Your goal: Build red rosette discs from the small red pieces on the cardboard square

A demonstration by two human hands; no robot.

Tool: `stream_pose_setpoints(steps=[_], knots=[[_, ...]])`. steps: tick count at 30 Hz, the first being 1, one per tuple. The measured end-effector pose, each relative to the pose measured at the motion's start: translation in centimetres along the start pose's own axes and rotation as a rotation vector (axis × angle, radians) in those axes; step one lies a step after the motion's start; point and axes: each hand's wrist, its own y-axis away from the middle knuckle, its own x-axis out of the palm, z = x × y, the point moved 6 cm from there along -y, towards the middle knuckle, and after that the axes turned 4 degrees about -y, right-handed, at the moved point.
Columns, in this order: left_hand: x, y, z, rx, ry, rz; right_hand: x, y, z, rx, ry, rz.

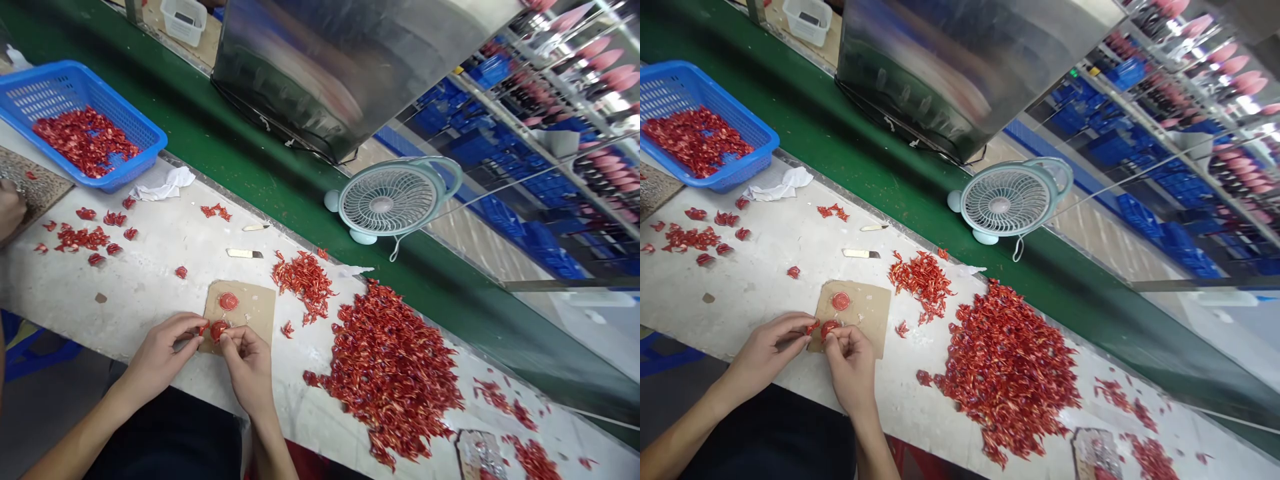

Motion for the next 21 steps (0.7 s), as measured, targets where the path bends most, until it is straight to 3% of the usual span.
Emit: stream_pose_setpoints(steps=[4,7,13,21], knots=[[-0.5,0.2,0.8,-0.081,0.123,-0.026,-0.3,0.3,0.5,0.009,-0.118,0.024],[-0.8,0.5,1.2,-0.166,0.266,-0.034,-1.0,0.4,0.4,0.099,-0.279,0.024],[-0.5,0.9,-1.2,-0.184,0.504,0.033,-1.1,0.7,0.9,0.224,-0.557,0.06],[1.5,1.2,-3.1,-0.239,0.643,0.044,0.1,1.6,1.3,0.251,-0.634,0.147]])
